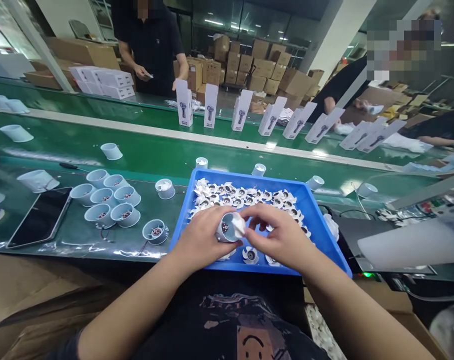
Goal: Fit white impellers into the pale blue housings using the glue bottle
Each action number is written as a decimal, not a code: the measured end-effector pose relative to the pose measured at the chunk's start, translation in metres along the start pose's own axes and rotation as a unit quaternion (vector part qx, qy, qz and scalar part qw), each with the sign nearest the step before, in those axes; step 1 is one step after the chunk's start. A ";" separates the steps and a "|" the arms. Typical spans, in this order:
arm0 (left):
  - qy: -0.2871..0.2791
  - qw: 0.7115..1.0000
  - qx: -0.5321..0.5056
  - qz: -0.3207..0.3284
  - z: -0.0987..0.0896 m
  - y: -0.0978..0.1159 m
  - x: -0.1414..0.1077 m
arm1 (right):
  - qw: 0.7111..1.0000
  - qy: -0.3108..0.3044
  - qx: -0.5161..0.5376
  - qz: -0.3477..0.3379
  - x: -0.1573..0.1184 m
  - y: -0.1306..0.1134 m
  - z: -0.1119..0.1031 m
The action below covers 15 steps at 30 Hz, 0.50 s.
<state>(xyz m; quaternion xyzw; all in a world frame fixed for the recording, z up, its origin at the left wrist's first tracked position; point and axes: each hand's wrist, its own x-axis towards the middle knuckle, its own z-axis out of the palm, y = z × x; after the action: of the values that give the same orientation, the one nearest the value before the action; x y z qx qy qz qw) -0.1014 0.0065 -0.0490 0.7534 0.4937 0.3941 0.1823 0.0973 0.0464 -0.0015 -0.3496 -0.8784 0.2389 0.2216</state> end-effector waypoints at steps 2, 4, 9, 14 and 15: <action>0.000 0.999 0.034 0.031 0.003 0.004 0.000 | 1.000 0.016 -0.012 -0.022 -0.005 -0.006 0.002; 0.009 0.997 0.059 0.058 0.006 0.006 -0.002 | 0.999 0.016 -0.033 -0.031 -0.006 -0.009 0.005; 0.074 0.989 0.098 0.079 0.012 0.015 -0.010 | 0.998 0.025 -0.045 -0.047 0.000 -0.010 0.015; 0.059 0.990 0.097 0.080 0.008 0.023 -0.012 | 0.995 0.049 -0.010 -0.084 -0.001 -0.008 0.013; 0.042 0.991 0.095 0.080 0.003 0.023 -0.010 | 0.993 0.060 0.002 -0.103 -0.005 -0.006 0.011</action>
<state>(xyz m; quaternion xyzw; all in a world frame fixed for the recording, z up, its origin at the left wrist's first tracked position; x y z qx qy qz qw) -0.0879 -0.0124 -0.0399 0.7869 0.4744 0.3905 0.0573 0.0920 0.0363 -0.0078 -0.2703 -0.8944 0.1955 0.2979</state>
